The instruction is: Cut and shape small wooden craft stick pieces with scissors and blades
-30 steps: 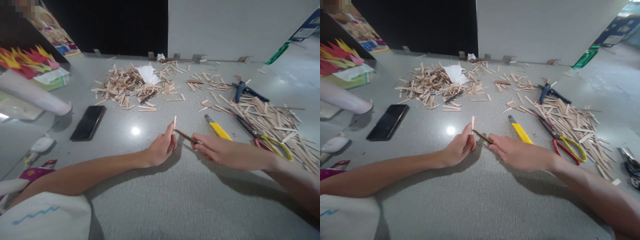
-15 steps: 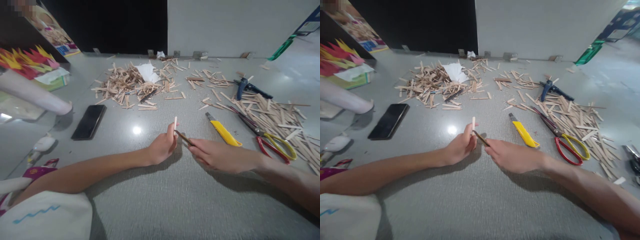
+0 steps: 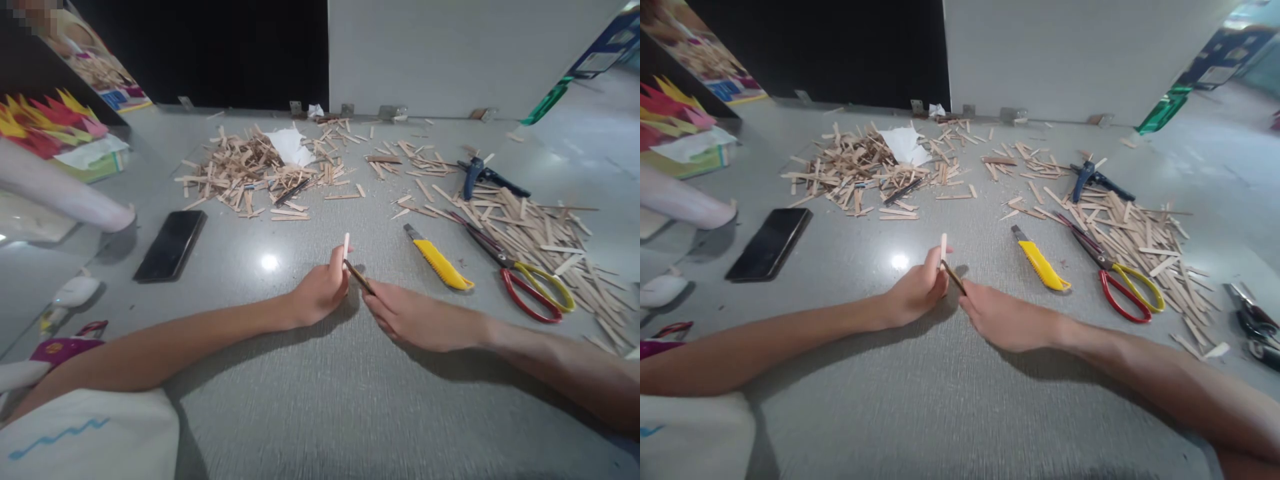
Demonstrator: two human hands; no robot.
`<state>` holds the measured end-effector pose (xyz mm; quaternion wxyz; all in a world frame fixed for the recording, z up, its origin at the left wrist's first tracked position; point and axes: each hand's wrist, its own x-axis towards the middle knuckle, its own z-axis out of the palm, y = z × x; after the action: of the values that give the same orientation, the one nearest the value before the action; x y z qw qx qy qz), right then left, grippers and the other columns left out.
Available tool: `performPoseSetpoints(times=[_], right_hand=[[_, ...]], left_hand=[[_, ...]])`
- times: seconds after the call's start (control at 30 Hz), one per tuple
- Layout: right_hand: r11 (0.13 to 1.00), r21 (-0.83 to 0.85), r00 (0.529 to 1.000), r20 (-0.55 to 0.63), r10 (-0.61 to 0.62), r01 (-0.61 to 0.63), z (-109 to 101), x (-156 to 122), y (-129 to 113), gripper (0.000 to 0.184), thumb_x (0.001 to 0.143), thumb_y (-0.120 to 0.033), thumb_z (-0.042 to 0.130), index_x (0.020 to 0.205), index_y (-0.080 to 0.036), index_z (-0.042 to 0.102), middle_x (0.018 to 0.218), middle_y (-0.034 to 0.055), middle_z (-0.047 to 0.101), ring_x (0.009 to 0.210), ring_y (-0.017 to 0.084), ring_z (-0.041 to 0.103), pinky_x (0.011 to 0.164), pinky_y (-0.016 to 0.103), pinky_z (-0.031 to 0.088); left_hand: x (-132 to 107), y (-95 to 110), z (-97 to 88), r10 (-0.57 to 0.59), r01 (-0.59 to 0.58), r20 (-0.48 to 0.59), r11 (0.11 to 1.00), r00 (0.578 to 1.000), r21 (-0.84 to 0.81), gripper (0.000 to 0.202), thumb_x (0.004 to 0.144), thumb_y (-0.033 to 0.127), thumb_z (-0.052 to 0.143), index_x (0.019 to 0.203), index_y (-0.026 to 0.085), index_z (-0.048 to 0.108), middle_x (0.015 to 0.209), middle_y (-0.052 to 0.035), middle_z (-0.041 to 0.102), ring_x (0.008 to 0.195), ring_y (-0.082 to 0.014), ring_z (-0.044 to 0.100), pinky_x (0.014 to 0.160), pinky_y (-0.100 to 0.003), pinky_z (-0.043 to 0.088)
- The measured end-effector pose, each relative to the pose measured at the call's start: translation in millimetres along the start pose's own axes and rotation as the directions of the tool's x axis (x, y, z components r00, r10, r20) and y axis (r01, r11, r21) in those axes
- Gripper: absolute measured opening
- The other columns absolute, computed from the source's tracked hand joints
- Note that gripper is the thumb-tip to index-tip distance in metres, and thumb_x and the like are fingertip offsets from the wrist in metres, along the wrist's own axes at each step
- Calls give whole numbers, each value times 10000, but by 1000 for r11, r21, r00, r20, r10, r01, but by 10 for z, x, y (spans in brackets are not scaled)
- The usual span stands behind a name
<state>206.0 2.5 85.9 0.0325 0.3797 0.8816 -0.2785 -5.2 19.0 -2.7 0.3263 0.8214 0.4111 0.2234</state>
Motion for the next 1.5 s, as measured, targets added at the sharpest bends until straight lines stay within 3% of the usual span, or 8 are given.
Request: performPoseSetpoints(times=[0.07,0.17,0.27,0.47,0.73,0.9,1.07,1.5], right_hand=[[958,253,979,182,89,-134,-90,6,37,227,1089,-209,337,930,-255,492,749,-27,534,598,155,490,552,269,458],[791,454,808,583,85,-410,-402,32,202,272,1129,-343,392,867,-273,411,699,-80,388,503,109,316,448,220,309],[684,516,745,664,62,-516,-496,53,281,301,1145,-332,358,848,-281,352,647,-109,296,482,94,203,428,198,199],[789,570,953,296,64,-229,-61,36,39,220,1069,-196,392,875,-282,335,769,-49,411,588,134,337,484,240,315],[592,591,741,672,15,-548,-440,142,329,346,1163,-328,378,823,-270,353,608,-120,270,461,74,152,394,161,161],[476,734,843,537,29,-484,-78,94,236,357,1173,-399,408,846,-268,351,664,-99,360,485,76,272,417,158,244],[332,865,916,400,0,-377,210,33,188,261,1103,-245,502,872,-264,379,708,-81,374,530,109,282,465,218,278],[540,737,890,453,52,-407,141,25,163,266,1152,-294,423,895,-270,359,719,-77,375,551,108,327,428,185,288]], left_hand=[[-2,-10,6,17,-17,3,1000,1000,11,438,1140,379,209,1459,98,315,668,66,530,472,-151,497,525,-257,387],[-7,-24,29,54,-55,11,997,998,46,417,1113,343,292,1469,130,341,681,74,502,450,-129,427,529,-253,351],[-11,-34,36,71,-71,11,995,997,66,418,1109,311,289,1485,137,340,673,80,480,449,-124,406,543,-256,357],[-10,-54,-4,65,-67,26,996,998,55,476,1150,393,209,1504,86,295,656,71,533,464,-144,498,526,-251,392],[-28,-88,12,144,-147,27,974,989,172,544,1096,257,249,1609,81,204,786,3,652,475,-125,454,564,-267,379],[-26,-70,-8,126,-126,5,989,992,73,562,1110,266,305,1618,58,184,677,59,601,449,-135,480,524,-247,384],[-11,-29,-35,5,-5,25,1000,1000,-3,554,1130,325,297,1613,61,235,641,74,573,472,-153,537,528,-255,407],[-34,-78,-42,69,-68,35,998,997,-11,608,1134,336,297,1649,44,158,619,86,546,457,-145,524,505,-236,377]])
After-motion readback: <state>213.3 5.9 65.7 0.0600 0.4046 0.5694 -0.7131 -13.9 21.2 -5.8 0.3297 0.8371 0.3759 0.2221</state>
